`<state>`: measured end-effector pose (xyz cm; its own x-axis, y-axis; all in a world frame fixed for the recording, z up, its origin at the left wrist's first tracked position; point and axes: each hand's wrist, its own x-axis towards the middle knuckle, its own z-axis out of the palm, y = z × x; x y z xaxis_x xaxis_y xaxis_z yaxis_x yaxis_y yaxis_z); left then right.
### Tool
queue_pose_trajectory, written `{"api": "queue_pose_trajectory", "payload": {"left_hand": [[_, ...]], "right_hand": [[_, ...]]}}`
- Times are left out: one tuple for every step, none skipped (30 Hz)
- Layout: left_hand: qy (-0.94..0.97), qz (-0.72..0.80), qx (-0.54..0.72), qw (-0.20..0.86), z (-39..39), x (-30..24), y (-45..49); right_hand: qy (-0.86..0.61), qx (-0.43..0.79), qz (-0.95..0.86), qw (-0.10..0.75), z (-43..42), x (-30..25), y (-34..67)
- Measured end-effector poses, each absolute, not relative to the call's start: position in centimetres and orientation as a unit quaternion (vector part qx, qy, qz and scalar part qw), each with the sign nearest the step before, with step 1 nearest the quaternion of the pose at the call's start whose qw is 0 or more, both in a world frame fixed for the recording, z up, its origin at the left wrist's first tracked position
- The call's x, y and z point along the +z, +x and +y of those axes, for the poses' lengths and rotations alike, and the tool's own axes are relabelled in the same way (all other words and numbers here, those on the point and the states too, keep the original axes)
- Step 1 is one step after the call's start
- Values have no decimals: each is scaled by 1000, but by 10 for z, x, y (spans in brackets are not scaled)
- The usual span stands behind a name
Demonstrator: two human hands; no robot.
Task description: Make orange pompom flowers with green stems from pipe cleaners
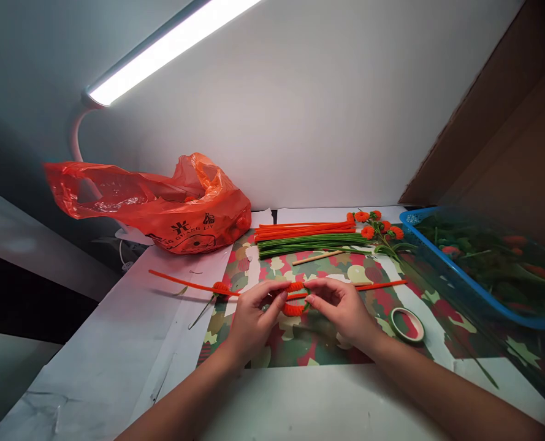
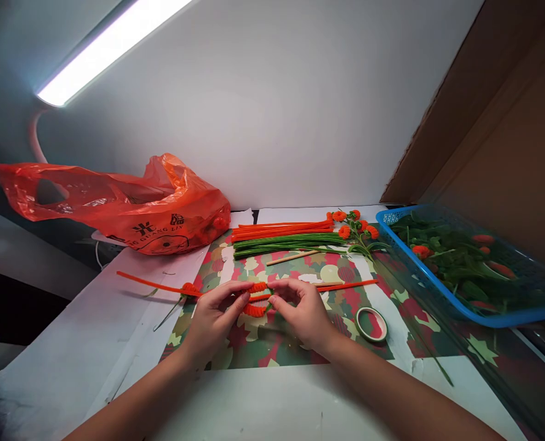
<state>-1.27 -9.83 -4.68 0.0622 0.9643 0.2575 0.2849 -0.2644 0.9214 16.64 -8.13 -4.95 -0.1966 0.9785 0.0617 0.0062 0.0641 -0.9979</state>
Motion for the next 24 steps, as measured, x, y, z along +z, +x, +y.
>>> {"api": "queue_pose_trajectory", "payload": {"left_hand": [[631,493,475,365,-98,-47,-12],[621,498,474,376,-99,-47,-12],[608,504,476,387,-99,-47,-11],[593,510,479,398,-99,-48,-10],[580,516,483,407,-99,-48,-10],[571,519,485,411,-99,-49,-9],[569,520,487,410,-100,-50,-9],[573,520,486,406,-100,-50,-10],[582,519,483,398,-100,-50,-10],[594,517,480,387,-100,-50,-10],[606,515,479,372,-99,-50,-11],[618,512,478,357,-99,-50,-11],[630,508,478,343,-99,-49,-12],[640,503,477,330,-99,-49,-12],[650,499,476,319,-99,-49,-12],[660,494,474,310,-99,-48,-13],[670,488,471,303,-98,-48,-13],[679,482,467,297,-98,-48,-13],[687,477,463,293,-98,-48,-14],[693,475,459,289,-98,-48,-14],[696,472,457,288,-98,-48,-14],[697,472,457,290,-98,-48,-15],[692,473,457,297,-98,-48,-15],[681,478,460,310,-98,-48,-14]], "right_hand": [[-439,531,-556,465,-80,-50,166],[-444,531,-546,472,-80,-51,166],[-449,530,-537,479,-79,-52,166],[-454,528,-529,485,-79,-54,166],[-458,525,-525,489,-78,-54,166],[-461,522,-524,490,-78,-55,166],[-465,518,-527,488,-79,-55,166],[-469,511,-532,486,-79,-54,166],[-474,502,-539,483,-79,-54,167],[-477,491,-548,480,-79,-53,167],[-478,480,-560,477,-79,-51,168],[-478,468,-571,475,-79,-50,169],[-477,455,-583,474,-79,-49,170],[-473,443,-596,474,-78,-48,171],[-469,429,-610,474,-78,-47,171],[-463,417,-623,473,-78,-47,172],[-458,406,-636,471,-78,-46,172],[-452,397,-647,467,-77,-46,173],[-447,392,-657,464,-78,-46,173],[-443,391,-663,460,-78,-46,172],[-441,393,-666,457,-78,-47,172],[-440,398,-664,454,-78,-47,171],[-442,407,-659,453,-79,-48,171],[-445,418,-649,454,-79,-49,170]]}}
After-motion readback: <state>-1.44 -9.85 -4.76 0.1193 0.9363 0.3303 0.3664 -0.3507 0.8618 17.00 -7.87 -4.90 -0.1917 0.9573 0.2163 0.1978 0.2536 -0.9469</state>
